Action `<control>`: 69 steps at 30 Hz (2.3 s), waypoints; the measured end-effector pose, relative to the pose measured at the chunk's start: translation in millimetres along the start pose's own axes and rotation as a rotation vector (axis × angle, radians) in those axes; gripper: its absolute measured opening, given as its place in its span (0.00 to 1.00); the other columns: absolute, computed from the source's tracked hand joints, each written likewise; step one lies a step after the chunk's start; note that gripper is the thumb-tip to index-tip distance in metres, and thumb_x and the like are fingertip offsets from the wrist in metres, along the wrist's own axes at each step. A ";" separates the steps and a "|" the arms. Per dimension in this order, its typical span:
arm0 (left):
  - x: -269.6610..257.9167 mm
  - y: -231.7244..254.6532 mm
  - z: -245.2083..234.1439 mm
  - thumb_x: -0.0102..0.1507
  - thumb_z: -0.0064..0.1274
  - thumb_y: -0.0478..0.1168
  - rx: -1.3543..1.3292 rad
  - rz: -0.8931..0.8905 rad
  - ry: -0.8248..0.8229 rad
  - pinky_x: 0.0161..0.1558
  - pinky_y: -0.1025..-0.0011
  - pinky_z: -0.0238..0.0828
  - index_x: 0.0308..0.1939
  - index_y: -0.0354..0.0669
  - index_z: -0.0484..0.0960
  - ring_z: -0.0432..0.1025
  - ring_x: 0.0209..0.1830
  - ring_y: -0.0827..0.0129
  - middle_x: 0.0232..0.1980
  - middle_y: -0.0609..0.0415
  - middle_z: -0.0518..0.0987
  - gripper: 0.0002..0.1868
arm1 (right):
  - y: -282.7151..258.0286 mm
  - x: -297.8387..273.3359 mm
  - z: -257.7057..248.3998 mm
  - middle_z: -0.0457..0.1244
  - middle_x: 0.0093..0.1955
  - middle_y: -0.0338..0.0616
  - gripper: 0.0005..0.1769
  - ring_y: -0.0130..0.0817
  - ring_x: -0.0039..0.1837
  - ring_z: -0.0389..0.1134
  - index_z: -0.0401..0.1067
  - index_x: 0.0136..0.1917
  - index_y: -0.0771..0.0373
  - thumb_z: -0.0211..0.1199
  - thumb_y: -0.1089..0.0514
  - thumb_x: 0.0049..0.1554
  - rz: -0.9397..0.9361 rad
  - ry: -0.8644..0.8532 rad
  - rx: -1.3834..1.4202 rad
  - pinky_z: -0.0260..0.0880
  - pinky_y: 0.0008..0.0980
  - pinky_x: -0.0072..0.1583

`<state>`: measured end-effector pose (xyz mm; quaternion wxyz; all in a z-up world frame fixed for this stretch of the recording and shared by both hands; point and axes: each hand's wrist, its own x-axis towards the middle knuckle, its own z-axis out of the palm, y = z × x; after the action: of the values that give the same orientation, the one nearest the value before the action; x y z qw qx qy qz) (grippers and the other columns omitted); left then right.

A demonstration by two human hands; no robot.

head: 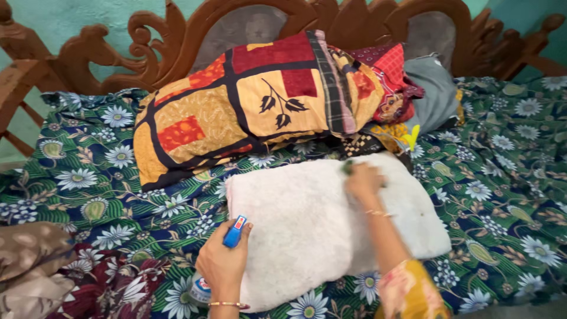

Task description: The person cleans a white pillow on a bed by spraying a liquid from a bottle and scrubbing the surface with a green cloth. The person repeatedly applies the spray and wipes different areas of the pillow, then folds a patterned cloth at the end.

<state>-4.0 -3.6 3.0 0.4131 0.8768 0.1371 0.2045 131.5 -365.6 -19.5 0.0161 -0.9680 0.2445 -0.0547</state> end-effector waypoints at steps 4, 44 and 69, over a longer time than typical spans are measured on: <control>-5.1 0.9 1.2 0.50 0.68 0.61 0.003 0.026 0.019 0.30 0.58 0.71 0.37 0.54 0.89 0.77 0.27 0.51 0.28 0.49 0.83 0.21 | -95.5 -111.2 -8.8 0.71 0.48 0.46 0.13 0.51 0.52 0.71 0.80 0.46 0.50 0.59 0.61 0.49 -0.477 -0.130 0.344 0.68 0.54 0.51; -101.4 198.7 23.3 0.57 0.59 0.60 0.130 0.468 -0.383 0.31 0.51 0.72 0.29 0.49 0.86 0.78 0.29 0.47 0.29 0.46 0.83 0.19 | 44.7 -193.9 -8.4 0.69 0.50 0.52 0.17 0.49 0.54 0.68 0.75 0.55 0.63 0.58 0.55 0.54 -0.245 0.168 0.683 0.65 0.49 0.56; -87.0 178.0 72.2 0.54 0.62 0.61 0.016 0.369 -0.492 0.35 0.53 0.74 0.40 0.59 0.89 0.78 0.32 0.47 0.29 0.46 0.83 0.18 | 137.4 -157.5 43.6 0.66 0.61 0.46 0.28 0.50 0.60 0.64 0.76 0.63 0.50 0.58 0.61 0.49 -0.253 0.327 0.571 0.62 0.52 0.59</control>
<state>-33.7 -198.1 79.1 0.3831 0.9132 -0.1272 0.0565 -66.1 -411.4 -86.2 0.2396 -0.9255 0.0969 -0.2768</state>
